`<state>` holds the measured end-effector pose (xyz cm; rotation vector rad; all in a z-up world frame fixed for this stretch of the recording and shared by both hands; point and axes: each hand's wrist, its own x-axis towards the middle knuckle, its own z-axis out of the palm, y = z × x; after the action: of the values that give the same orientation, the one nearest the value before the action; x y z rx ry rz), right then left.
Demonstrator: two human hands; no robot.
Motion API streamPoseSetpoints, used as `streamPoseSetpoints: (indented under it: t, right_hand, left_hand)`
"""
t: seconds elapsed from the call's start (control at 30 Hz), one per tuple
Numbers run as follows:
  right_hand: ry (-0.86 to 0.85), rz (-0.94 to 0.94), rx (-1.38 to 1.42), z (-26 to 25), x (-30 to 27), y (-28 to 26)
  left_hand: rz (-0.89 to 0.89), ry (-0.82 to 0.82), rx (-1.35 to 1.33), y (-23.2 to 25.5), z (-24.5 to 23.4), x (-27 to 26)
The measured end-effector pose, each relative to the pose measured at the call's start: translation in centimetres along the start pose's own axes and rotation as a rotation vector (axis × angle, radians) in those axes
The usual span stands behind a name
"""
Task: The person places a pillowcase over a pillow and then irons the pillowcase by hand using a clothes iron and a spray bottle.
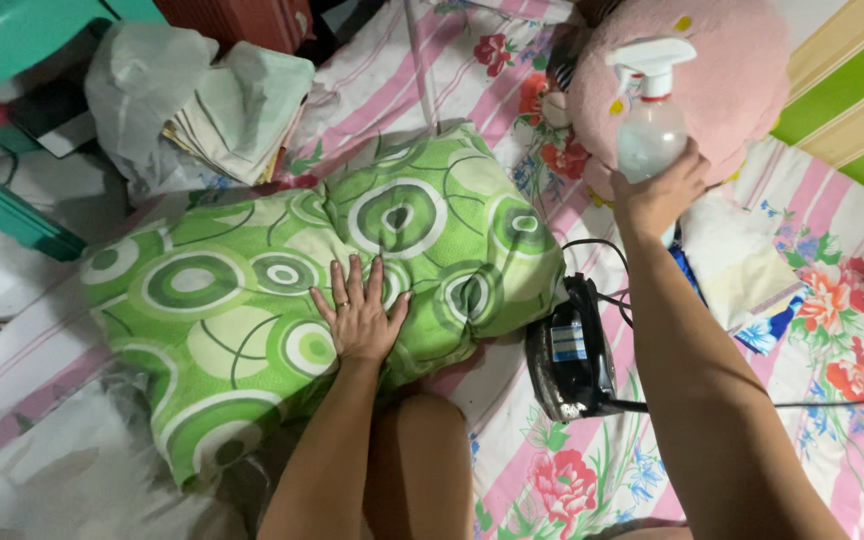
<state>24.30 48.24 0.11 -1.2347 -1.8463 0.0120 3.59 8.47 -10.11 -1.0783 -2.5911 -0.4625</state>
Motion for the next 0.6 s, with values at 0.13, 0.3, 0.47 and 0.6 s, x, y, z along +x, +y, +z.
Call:
streamPoseSetpoints:
  t: [0.13,0.3,0.47,0.6]
  right_hand:
    - [0.029,-0.285,0.267,-6.6,0.1,-8.8]
    - [-0.184,-0.176,0.575,-15.9,-4.8,-19.6]
    - [-0.426,-0.118,0.618,-23.4,-16.4,-23.5]
    - [-0.854,0.081,1.222,-27.6,-16.8,-20.8]
  left_hand:
    - [0.010,-0.031,-0.098,0.1,-2.9,-0.1]
    - [0.058,-0.105,-0.890,5.0,-12.1,0.6]
    - [-0.127,-0.143,-1.352,10.4,-19.8,-5.3]
    - [0.012,-0.359,-1.095,6.9,-24.0,-10.7]
